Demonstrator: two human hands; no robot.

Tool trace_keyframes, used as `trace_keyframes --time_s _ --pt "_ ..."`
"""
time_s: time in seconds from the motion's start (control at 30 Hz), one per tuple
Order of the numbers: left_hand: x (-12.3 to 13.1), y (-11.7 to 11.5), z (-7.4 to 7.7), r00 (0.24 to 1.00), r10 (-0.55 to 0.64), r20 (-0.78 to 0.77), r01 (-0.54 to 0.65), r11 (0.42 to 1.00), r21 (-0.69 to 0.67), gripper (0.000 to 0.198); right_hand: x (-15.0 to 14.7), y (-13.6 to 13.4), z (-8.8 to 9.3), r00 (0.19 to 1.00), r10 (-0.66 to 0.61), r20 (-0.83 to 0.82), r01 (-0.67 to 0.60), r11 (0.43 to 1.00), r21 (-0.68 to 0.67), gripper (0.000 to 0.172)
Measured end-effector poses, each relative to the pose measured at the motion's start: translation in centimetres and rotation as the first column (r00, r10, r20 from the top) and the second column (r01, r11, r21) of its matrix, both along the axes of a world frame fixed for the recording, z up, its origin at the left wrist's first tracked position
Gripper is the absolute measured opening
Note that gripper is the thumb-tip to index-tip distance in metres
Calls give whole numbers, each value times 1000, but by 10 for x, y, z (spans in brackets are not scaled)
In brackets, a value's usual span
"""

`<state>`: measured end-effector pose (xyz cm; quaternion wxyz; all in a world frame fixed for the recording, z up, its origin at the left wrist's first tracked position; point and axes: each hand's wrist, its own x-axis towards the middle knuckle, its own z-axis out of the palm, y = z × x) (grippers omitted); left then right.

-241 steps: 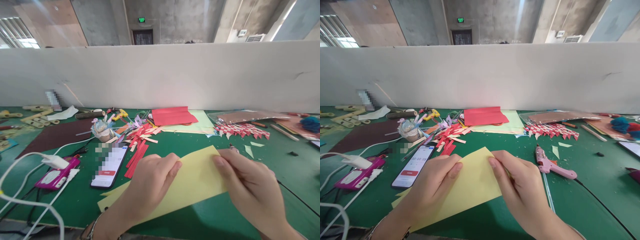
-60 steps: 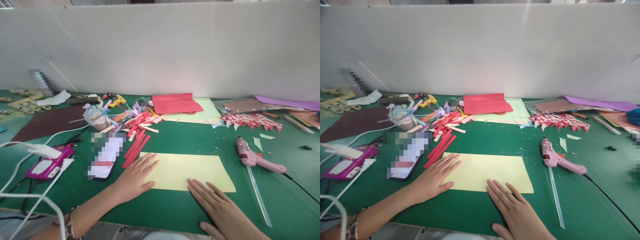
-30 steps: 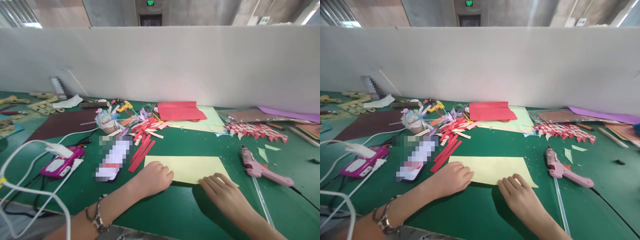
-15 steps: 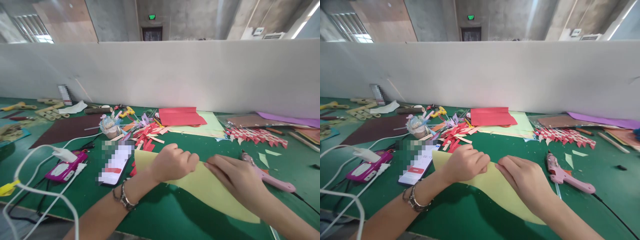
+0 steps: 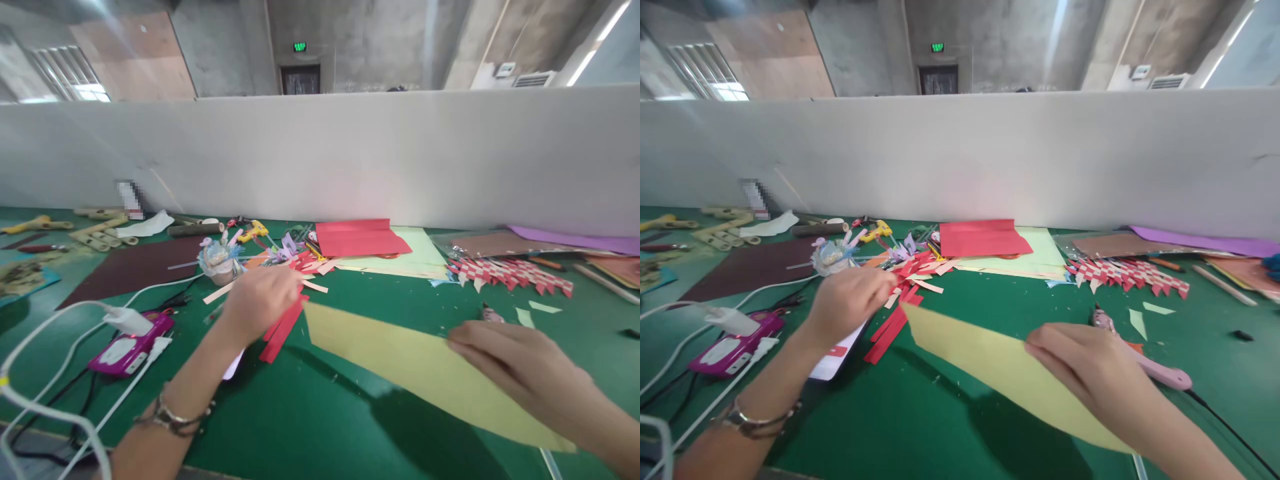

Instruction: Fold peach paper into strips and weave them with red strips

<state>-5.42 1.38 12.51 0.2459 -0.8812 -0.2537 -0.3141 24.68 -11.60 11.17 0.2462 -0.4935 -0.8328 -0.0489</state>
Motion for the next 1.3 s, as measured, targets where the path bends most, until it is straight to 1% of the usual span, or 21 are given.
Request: trace_keyframes --time_s 0.03,0.1,0.13,0.17,0.23,0.33,0.43,0.53,0.6,0.73,0.87,0.97,1.03,1.07,1.1,1.13,1.17,1.2,1.23,1.27,1.3 --pt "12 -11 4 996 -79 31 82 993 -89 25 -6 1 2 998 53 33 -53 998 26 23" --pt "37 -35 9 971 -238 16 235 944 -232 36 -17 4 7 987 137 82 -145 984 99 24" --pt "47 -45 9 955 -298 -5 285 919 -272 40 -21 4 9 983 156 95 -168 976 136 25" --pt "54 -53 8 948 -319 -20 300 910 -286 38 -24 5 11 981 164 108 -181 969 166 24" --pt "61 -62 1 948 -315 -51 289 916 -279 32 -28 5 13 980 150 129 -175 962 209 22" --pt "60 -65 -11 952 -302 -49 277 919 -282 33 -36 7 9 984 120 135 -151 957 248 19" --pt "60 -66 -17 946 -323 -19 295 883 -366 38 -51 11 1 982 144 125 -171 953 251 24" --pt "61 -70 -16 938 -345 15 312 829 -465 46 -64 14 -3 974 186 129 -213 945 249 27" --pt "59 -72 -16 938 -346 21 308 805 -507 47 -66 16 -5 975 192 113 -215 946 244 26" --pt "45 -67 -15 953 -303 13 262 802 -537 48 -51 18 -12 983 156 92 -173 961 218 23" --pt "15 -57 -13 960 -279 -9 227 798 -559 46 -8 17 -26 988 94 119 -116 973 201 24" --pt "-3 -54 -12 967 -254 -32 188 789 -585 44 25 10 -34 993 -26 115 0 976 219 21" --pt "-5 -55 -12 972 -232 -45 160 788 -594 42 34 4 -32 992 -126 29 114 956 269 16" --pt "-2 -56 -12 970 -236 -50 162 789 -593 42 32 2 -28 988 -156 -21 156 949 275 13" --pt "3 -58 -12 966 -253 -55 173 787 -592 43 26 -1 -23 987 -152 -60 163 952 259 11" --pt "10 -59 -11 959 -277 -61 188 783 -593 43 16 -3 -17 991 -113 -69 126 963 237 9" --pt "17 -60 -11 951 -301 -68 202 776 -597 42 4 -5 -11 998 -65 -24 69 972 225 10" --pt "23 -61 -10 946 -315 -73 211 771 -601 41 -9 -6 -6 999 -18 49 8 978 206 16" --pt "29 -62 -9 941 -329 -79 218 767 -603 40 -22 -6 -2 994 22 104 -39 985 167 15" --pt "34 -63 -9 937 -339 -86 223 768 -600 38 -34 -6 0 990 70 126 -85 990 117 10" --pt "36 -65 -9 934 -344 -96 227 780 -583 37 -43 -5 0 982 121 142 -131 990 60 15"
